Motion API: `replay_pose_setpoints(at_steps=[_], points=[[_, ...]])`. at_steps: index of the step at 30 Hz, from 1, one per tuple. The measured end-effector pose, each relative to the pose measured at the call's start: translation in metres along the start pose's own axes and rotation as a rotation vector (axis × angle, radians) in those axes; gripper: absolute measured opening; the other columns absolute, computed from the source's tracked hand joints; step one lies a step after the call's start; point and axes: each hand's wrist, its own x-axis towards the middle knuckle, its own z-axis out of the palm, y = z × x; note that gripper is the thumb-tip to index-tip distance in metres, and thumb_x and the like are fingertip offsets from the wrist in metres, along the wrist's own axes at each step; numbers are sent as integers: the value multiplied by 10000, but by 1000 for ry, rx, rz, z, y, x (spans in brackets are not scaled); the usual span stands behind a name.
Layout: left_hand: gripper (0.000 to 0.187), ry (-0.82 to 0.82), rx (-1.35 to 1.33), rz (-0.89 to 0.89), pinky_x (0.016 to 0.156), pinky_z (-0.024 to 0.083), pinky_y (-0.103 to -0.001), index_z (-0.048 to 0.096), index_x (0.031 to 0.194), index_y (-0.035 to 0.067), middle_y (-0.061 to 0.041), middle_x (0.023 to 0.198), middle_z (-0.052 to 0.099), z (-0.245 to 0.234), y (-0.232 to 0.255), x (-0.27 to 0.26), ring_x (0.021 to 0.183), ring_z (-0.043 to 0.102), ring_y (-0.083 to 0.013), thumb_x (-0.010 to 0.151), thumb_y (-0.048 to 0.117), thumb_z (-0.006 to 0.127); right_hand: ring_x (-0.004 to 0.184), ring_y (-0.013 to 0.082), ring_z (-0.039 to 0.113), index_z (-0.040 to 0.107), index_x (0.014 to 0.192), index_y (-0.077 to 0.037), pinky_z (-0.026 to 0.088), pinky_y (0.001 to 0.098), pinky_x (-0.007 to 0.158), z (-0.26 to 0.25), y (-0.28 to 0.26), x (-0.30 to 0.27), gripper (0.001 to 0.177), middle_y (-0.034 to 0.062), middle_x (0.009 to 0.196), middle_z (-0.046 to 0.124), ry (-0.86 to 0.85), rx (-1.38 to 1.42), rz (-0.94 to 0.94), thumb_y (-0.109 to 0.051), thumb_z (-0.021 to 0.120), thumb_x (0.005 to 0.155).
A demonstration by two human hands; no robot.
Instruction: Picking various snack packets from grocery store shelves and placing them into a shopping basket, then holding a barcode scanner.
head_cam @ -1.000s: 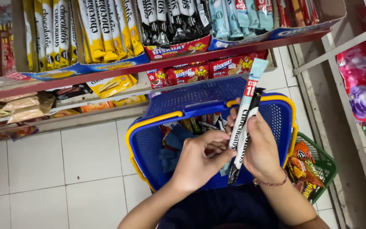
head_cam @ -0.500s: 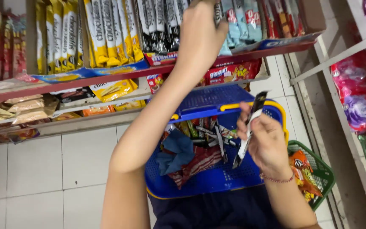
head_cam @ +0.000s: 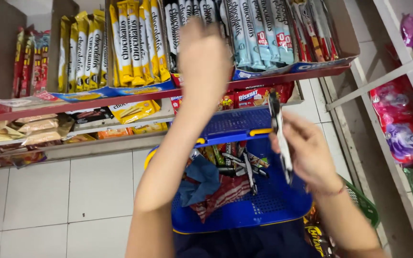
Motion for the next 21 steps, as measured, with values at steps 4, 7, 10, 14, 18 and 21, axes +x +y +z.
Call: replay_pose_setpoints(at_steps=[4, 7, 10, 14, 18, 21], points=[[232, 13, 74, -48, 798, 564, -529, 702, 943, -69, -299, 1060, 620, -39, -28, -16, 938, 654, -477, 744, 38, 755, 789, 157, 624, 489, 1549, -11, 501, 247, 640, 22, -32, 50, 493, 72, 996, 633, -70, -120, -82, -54, 523, 1059], [209, -186, -36, -178, 782, 563, -520, 731, 986, -41, -309, 1011, 639, -26, -48, -17, 876, 680, -477, 779, -26, 712, 940, 166, 658, 452, 1570, -14, 550, 259, 819, 54, -58, 104, 600, 107, 1128, 683, -239, -59, -130, 48, 486, 974], [181, -126, -85, -136, 753, 567, -516, 719, 924, -55, -308, 988, 661, -16, -55, -14, 846, 690, -483, 774, 31, 775, 1125, 182, 702, 580, 1459, 9, 580, 319, 1054, 80, -51, 171, 406, 90, 1230, 710, -285, -153, -317, 35, 555, 1055], [130, -139, -177, -155, 804, 574, -505, 743, 948, -26, -310, 1023, 663, -12, -64, -7, 887, 693, -471, 833, 27, 769, 1066, 191, 688, 635, 1202, 54, 587, 346, 1000, 88, -10, 265, 131, 89, 1098, 683, -292, -467, -593, 26, 693, 1087], [253, -52, -230, -122, 798, 561, -503, 746, 958, -30, -284, 985, 686, 2, -79, -5, 889, 686, -471, 729, 53, 814, 1091, 202, 715, 638, 1240, 37, 572, 334, 939, 102, 6, 300, 257, 101, 1173, 714, -311, -701, -772, 14, 712, 994], [271, 10, -232, -85, 778, 549, -502, 747, 941, -32, -255, 924, 704, 4, -83, -3, 867, 684, -462, 709, 75, 838, 1023, 257, 734, 670, 1180, 31, 563, 368, 853, 110, 8, 310, 262, 152, 1109, 741, -245, -977, -850, -63, 763, 954]])
